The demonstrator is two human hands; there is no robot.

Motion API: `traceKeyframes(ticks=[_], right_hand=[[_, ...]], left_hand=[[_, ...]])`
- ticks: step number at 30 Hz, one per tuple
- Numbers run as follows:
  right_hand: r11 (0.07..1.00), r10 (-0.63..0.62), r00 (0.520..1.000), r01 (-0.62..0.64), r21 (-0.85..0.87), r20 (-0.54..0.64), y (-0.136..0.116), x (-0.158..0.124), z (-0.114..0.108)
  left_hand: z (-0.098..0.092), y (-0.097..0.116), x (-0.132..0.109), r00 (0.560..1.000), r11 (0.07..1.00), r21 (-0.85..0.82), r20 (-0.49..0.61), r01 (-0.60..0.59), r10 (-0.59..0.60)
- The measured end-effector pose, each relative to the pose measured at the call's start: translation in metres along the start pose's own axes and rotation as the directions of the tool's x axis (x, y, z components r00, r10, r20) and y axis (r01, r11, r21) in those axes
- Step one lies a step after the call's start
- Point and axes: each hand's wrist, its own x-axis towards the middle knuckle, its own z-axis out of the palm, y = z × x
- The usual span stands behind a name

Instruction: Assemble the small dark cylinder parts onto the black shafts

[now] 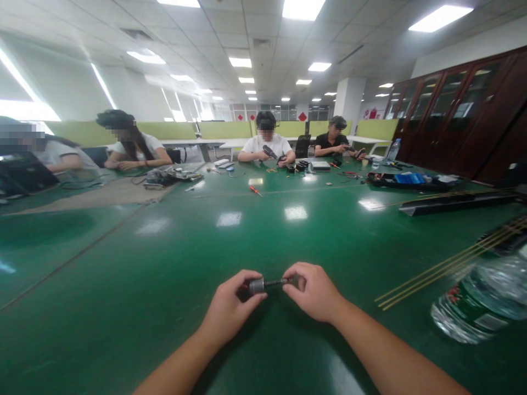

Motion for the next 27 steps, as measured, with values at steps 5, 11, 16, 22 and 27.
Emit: traceKeyframes(ticks=[5, 11, 16, 22, 27], right_hand=[[1.0, 0.002, 1.0, -0.001, -0.004, 0.009, 0.0017, 0.0005, 0.0006], [1.0, -0.004, 1.0, 0.004, -0.006, 0.012, 0.0021, 0.0002, 0.0004], [1.0, 0.008, 1.0, -0.008, 0.004, 0.015, -0.0005, 0.0007, -0.0017], [1.0, 0.001, 1.0, -0.001, 0.0, 0.006, 0.0023, 0.0014, -0.001], [1.0, 0.007, 1.0, -0.007, 0.0, 0.005, 0.0026, 0.0014, -0.0005]], left_hand=[[-0.0024, 0.0008, 0.0007, 1.0, 1.0, 0.007, 0.001, -0.009, 0.009], [-0.0037, 0.0001, -0.0001, 1.0, 1.0, 0.006, -0.003, -0.015, 0.015], [-0.0034, -0.0028, -0.0003, 1.0, 1.0, 0.003, 0.001, -0.012, 0.012], [-0.0047, -0.0022, -0.0005, 1.0, 1.0, 0.008, -0.014, -0.016, 0.016], [-0.0055, -0.0003, -0.0005, 0.999, 0.999, 0.025, -0.025, -0.022, 0.022]])
